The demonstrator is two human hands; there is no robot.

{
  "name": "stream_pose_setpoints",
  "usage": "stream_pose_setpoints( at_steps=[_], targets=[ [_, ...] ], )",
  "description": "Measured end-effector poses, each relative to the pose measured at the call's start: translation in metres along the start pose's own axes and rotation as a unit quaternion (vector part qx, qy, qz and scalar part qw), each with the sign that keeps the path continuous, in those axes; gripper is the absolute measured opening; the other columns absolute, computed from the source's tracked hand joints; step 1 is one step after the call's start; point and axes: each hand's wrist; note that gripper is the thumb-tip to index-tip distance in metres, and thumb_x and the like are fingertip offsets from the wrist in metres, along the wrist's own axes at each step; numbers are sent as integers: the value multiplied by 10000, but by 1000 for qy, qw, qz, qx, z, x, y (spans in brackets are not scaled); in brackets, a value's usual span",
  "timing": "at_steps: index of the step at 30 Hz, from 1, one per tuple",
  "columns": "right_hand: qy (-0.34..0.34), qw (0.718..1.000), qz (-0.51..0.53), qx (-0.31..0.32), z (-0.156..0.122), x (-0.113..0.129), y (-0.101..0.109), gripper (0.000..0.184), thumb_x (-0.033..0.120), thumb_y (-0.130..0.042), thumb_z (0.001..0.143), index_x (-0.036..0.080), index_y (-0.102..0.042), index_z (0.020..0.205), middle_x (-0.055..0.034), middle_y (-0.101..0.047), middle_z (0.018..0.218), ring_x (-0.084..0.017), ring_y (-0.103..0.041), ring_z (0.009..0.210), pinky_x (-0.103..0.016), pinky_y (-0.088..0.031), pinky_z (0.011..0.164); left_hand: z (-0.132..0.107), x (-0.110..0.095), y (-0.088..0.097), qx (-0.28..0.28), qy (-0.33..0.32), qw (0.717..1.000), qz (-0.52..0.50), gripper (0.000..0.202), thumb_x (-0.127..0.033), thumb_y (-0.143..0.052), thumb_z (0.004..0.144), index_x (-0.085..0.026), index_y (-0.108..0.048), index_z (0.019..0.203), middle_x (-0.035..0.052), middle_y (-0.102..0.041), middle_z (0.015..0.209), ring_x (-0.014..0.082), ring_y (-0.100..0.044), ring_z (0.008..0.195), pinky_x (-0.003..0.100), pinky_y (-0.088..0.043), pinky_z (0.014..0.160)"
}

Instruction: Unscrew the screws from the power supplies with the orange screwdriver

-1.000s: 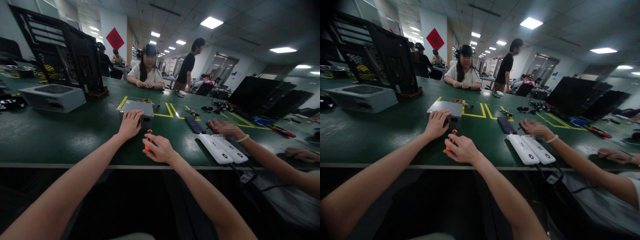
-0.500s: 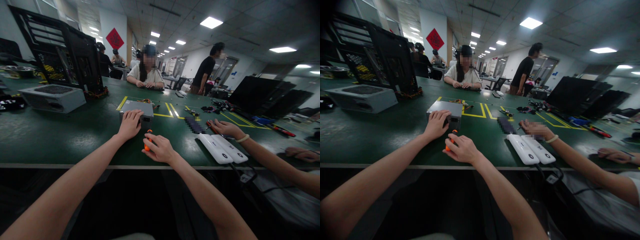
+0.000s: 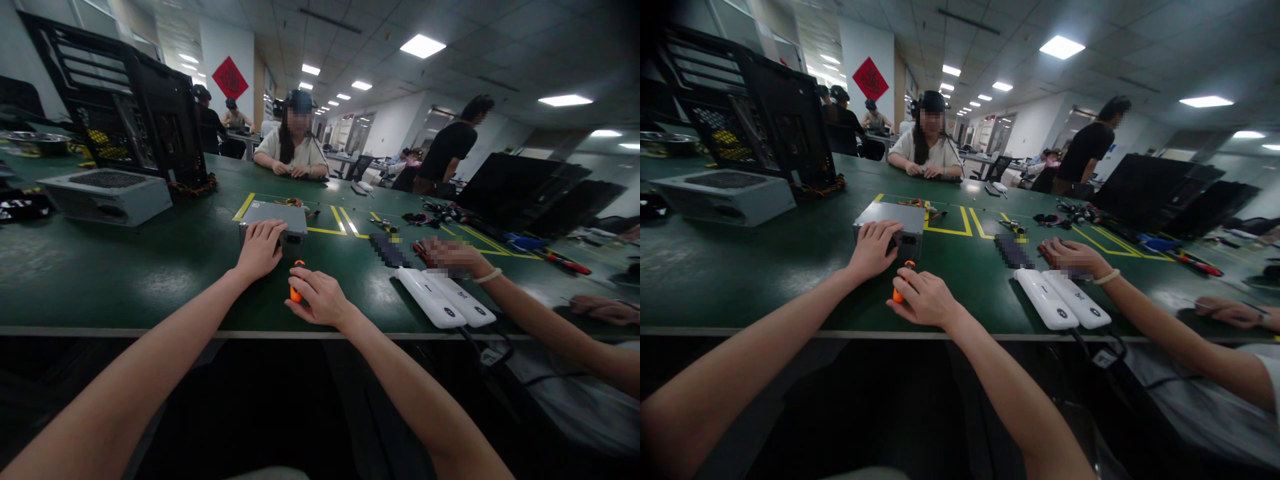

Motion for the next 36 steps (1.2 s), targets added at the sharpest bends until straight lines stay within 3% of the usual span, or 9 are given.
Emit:
stream_pose_setpoints(
  at_steps=[4,9,17,24,31,36],
  targets=[
    [-16,999,34,-16,-1,0,-2,349,395,-493,831,117,-486,1042,-162,-610,1047,-193,-614,855,-280,-502,684,0,0,1,3,3,1000,-7,484,-175,-461,766,-196,-424,1248,93,-462,1300,258,-374,1218,447,-214,1039],
    [-1,1000,12,17,1,0,3,368,351,-474,844,120,-490,1130,-158,-593,1076,-205,-603,912,-294,-501,711,0,0,1,4,3,1000,-12,492,-174,-463,764,-199,-423,1253,93,-465,1298,259,-376,1217,450,-216,1037],
    [-24,999,28,-21,-1,0,-2,342,418,-492,828,127,-513,1008,-151,-621,1042,-189,-627,834,-284,-508,671,0,-1,0,6,6,1000,3,478,-175,-463,765,-189,-424,1241,81,-461,1300,250,-373,1219,430,-212,1047],
    [4,1000,1,14,0,0,2,320,364,-473,846,137,-529,1065,-148,-604,1060,-188,-611,851,-291,-494,682,0,0,0,4,4,1000,-7,476,-175,-461,767,-192,-426,1242,92,-466,1293,251,-371,1222,437,-213,1044],
    [-27,998,49,-19,-1,0,0,351,407,-503,820,117,-493,1018,-167,-618,1030,-203,-618,868,-289,-507,680,0,-1,1,6,4,1000,-8,486,-175,-455,766,-193,-423,1251,100,-463,1299,262,-373,1218,453,-216,1038],
    [-9,999,30,29,-1,0,1,337,358,-453,853,132,-508,1097,-158,-583,1085,-200,-595,914,-302,-490,710,0,0,0,7,6,1000,-15,505,-173,-462,758,-203,-414,1260,97,-460,1304,267,-369,1223,467,-207,1038]
  ],
)
Point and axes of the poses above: each hand's wrist, its own z-axis towards the middle knuckle, its own y-axis out of the back of the hand, x = y × z
